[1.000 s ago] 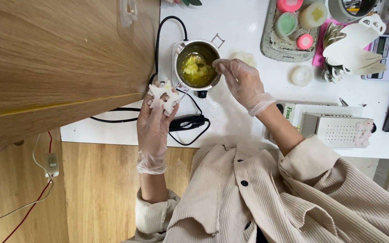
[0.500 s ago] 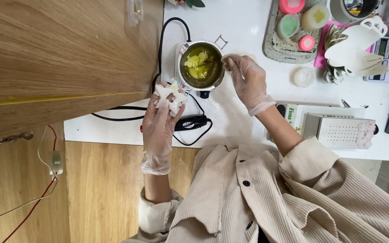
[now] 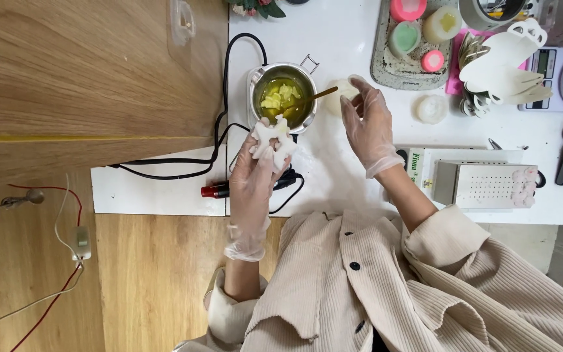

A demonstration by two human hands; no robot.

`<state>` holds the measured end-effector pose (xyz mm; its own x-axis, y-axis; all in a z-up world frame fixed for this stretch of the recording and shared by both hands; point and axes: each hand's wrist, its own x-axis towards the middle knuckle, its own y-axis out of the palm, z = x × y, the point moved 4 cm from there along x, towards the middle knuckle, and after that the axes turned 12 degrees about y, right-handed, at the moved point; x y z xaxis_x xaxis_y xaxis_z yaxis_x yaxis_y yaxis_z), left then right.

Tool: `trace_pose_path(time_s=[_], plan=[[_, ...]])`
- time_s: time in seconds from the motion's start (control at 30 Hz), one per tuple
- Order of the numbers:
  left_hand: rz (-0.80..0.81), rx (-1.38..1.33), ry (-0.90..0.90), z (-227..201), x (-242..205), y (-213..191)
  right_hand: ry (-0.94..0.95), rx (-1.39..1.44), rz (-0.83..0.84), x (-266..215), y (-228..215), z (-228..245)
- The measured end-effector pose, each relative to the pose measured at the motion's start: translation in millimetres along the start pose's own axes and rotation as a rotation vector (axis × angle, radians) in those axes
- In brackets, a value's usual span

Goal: The person prepares wax melt pieces by trimming them with scissors, placing them into a small clear plastic bag, and then inserting the bag into a green decorative cardboard box.

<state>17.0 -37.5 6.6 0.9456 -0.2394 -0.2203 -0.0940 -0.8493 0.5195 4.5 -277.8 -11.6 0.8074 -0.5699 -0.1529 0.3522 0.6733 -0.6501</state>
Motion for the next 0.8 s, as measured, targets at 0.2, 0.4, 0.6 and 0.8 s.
trace_pose_path(time_s=[0.2, 0.4, 0.6, 0.8], plan=[[0.063, -0.411, -0.15, -6.7, 0.4, 15.7, -0.211, -0.083, -0.089, -28.8, -29.7, 24.4], [0.093, -0.565, -0.253, 2.6, -5.3, 27.5, -0.229, -0.034, -0.07, -57.5, -62.7, 34.1], [0.151, -0.507, -0.231, -0.3, -12.7, 55.7, -0.156, -0.02, -0.116, -82.6, -90.0, 23.6], [0.24, -0.491, -0.242, -4.6, -26.1, 99.2, -0.19, 0.005, -0.172, -100.8, -120.1, 10.7]])
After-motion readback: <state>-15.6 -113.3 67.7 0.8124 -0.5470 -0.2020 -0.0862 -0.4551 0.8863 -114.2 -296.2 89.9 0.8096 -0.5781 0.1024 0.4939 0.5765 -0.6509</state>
